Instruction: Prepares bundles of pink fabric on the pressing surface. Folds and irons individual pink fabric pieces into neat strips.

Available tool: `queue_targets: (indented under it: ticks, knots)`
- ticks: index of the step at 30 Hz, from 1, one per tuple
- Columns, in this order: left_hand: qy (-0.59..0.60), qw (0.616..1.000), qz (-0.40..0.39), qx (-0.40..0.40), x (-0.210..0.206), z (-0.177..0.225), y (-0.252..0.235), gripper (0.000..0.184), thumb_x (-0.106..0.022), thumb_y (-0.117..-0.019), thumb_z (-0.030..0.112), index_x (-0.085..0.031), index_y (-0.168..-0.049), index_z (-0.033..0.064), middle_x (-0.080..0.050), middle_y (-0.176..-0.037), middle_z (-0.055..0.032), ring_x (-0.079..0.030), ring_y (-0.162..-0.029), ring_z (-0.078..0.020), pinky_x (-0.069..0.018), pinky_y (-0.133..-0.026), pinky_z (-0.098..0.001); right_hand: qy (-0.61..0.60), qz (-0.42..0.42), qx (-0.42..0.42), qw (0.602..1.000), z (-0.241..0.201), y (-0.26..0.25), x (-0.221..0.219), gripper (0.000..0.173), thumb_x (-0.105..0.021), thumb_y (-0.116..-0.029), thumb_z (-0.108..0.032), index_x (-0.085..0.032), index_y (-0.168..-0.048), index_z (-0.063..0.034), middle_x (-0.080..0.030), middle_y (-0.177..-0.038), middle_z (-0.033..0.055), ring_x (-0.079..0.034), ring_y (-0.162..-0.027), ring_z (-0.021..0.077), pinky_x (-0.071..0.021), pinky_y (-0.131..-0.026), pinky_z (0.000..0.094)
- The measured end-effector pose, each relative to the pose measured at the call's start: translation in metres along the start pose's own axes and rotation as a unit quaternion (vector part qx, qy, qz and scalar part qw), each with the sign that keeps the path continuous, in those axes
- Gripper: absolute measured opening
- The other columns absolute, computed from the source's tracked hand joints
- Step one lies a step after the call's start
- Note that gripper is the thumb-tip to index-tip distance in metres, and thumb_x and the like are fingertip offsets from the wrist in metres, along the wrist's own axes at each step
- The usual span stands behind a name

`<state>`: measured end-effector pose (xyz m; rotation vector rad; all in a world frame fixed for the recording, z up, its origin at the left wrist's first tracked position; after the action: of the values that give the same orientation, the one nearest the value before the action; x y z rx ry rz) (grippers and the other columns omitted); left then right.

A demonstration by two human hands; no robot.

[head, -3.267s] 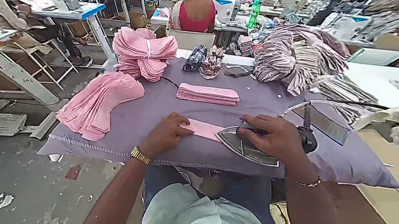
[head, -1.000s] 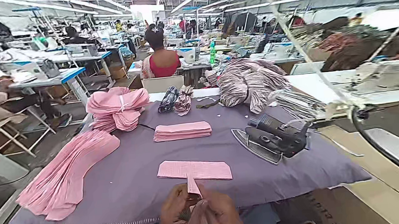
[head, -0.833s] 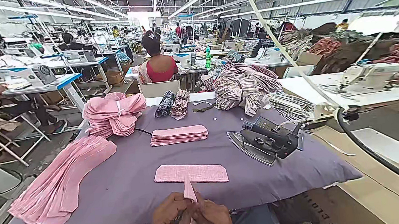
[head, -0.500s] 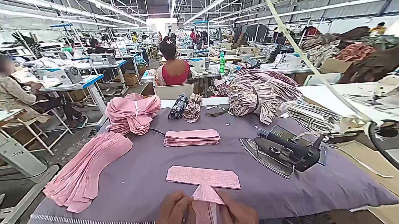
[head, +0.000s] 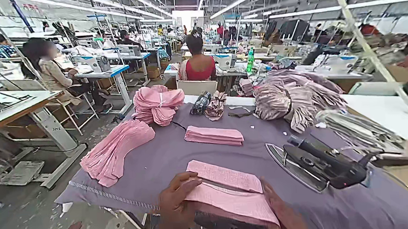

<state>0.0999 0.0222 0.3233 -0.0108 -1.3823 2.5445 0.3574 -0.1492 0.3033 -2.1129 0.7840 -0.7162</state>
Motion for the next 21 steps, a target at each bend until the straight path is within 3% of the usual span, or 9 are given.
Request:
queue_targets:
  ticks: [2, 5, 8, 11, 13, 15, 17, 19, 21]
  knots:
    - [-0.05, 0.999, -0.01, 0.007, 0.001, 0.0, -0.001, 0.017, -0.066, -0.0947, 0.015, -0.075, -0.109, 0.0126, -0.074, -0.115, -0.0054, -0.072, -0.106, -0.0183, -0.0632, -0.091, -0.0365, 0.079, 0.048, 0.026, 0.995, -0.005, -0.006, 0.017, 0.041, -0.06, -0.1021, -0.031, -0.063, -0.141, -0.0185, -0.068, -0.135, 0.0047, -0.069, -0.118, 0.0169, -0.0586, -0.101, 0.0382]
    - [-0.081, 0.996, -0.045, -0.007, -0.013, -0.007, 0.002, 0.019, -0.063, -0.0966, 0.01, -0.077, -0.11, 0.0083, -0.073, -0.121, -0.0108, -0.071, -0.112, -0.0216, -0.0619, -0.096, -0.0389, 0.091, 0.054, 0.048, 0.993, -0.008, -0.007, 0.016, 0.033, -0.053, -0.1049, -0.018, -0.067, -0.132, -0.0076, -0.065, -0.141, 0.0139, -0.063, -0.129, 0.0303, -0.0565, -0.107, 0.0455]
    - [-0.169, 0.98, -0.109, 0.009, -0.027, -0.036, -0.012, 0.023, -0.065, -0.0942, 0.015, -0.076, -0.114, 0.0121, -0.069, -0.129, -0.0103, -0.069, -0.112, -0.0189, -0.0631, -0.087, -0.0354, 0.194, 0.003, 0.054, 0.979, 0.016, -0.024, 0.014, 0.036, -0.047, -0.1032, -0.019, -0.07, -0.124, -0.0005, -0.064, -0.137, 0.0216, -0.068, -0.119, 0.0287, -0.0596, -0.098, 0.0422]
    - [-0.303, 0.933, -0.193, 0.032, -0.051, -0.069, -0.02, 0.036, -0.06, -0.0905, 0.015, -0.072, -0.124, 0.019, -0.064, -0.137, -0.0045, -0.065, -0.12, -0.0193, -0.0599, -0.092, -0.0393, 0.248, -0.044, 0.023, 0.968, 0.051, -0.03, 0.004, 0.036, -0.045, -0.0996, -0.014, -0.074, -0.118, -0.0048, -0.072, -0.128, 0.0123, -0.069, -0.115, 0.0254, -0.0559, -0.094, 0.0455]
    - [-0.364, 0.902, -0.23, 0.037, -0.058, -0.09, -0.026, 0.041, -0.064, -0.0843, 0.017, -0.072, -0.125, 0.0196, -0.065, -0.135, -0.0048, -0.066, -0.115, -0.0246, -0.0577, -0.089, -0.0435, 0.293, -0.088, -0.012, 0.952, 0.08, -0.029, -0.007, 0.037, -0.048, -0.096, -0.018, -0.074, -0.122, -0.0106, -0.073, -0.128, 0.0046, -0.065, -0.122, 0.0244, -0.051, -0.098, 0.0516]
    - [-0.367, 0.889, -0.27, 0.046, -0.064, -0.106, -0.027, 0.041, -0.071, -0.0829, 0.021, -0.072, -0.124, 0.0181, -0.066, -0.132, -0.0062, -0.064, -0.114, -0.0281, -0.0555, -0.091, -0.0465, 0.321, -0.119, -0.052, 0.938, 0.101, -0.024, -0.014, 0.039, -0.052, -0.093, -0.026, -0.074, -0.124, -0.0149, -0.072, -0.13, 0.0002, -0.061, -0.129, 0.0251, -0.0444, -0.101, 0.0577]
    - [-0.322, 0.908, -0.268, 0.024, -0.066, -0.104, -0.028, 0.039, -0.074, -0.0858, 0.028, -0.073, -0.123, 0.0158, -0.068, -0.126, -0.0064, -0.064, -0.114, -0.0246, -0.0545, -0.095, -0.0425, 0.277, -0.107, -0.069, 0.952, 0.102, -0.026, -0.01, 0.04, -0.06, -0.0912, -0.033, -0.075, -0.123, -0.0151, -0.073, -0.128, -0.0001, -0.061, -0.129, 0.023, -0.0438, -0.105, 0.057]
    - [-0.25, 0.932, -0.263, -0.02, -0.069, -0.092, -0.025, 0.034, -0.072, -0.091, 0.029, -0.074, -0.121, 0.0137, -0.071, -0.122, -0.0059, -0.066, -0.115, -0.0193, -0.0554, -0.098, -0.0379, 0.202, -0.082, -0.04, 0.975, 0.091, -0.029, -0.005, 0.034, -0.066, -0.0912, -0.028, -0.076, -0.121, -0.0125, -0.074, -0.125, 0.0017, -0.065, -0.125, 0.0205, -0.0477, -0.109, 0.0522]
    - [-0.207, 0.935, -0.284, -0.051, -0.073, -0.087, -0.015, 0.024, -0.066, -0.0972, 0.024, -0.076, -0.116, 0.0141, -0.073, -0.121, -0.0032, -0.067, -0.118, -0.0163, -0.0548, -0.103, -0.038, 0.173, -0.094, 0.004, 0.98, 0.08, -0.023, -0.01, 0.027, -0.062, -0.0959, -0.02, -0.077, -0.116, -0.0111, -0.076, -0.12, 0.0032, -0.068, -0.12, 0.0183, -0.0472, -0.11, 0.0504]
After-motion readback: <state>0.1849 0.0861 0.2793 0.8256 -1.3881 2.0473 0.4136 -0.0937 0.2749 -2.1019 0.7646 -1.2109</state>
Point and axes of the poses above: each hand's wrist, its own y-axis away from the middle knuckle, its own x-axis out of the back of the hand, z = x × y, the point moved 9 cm from there along -y, towards the middle knuckle
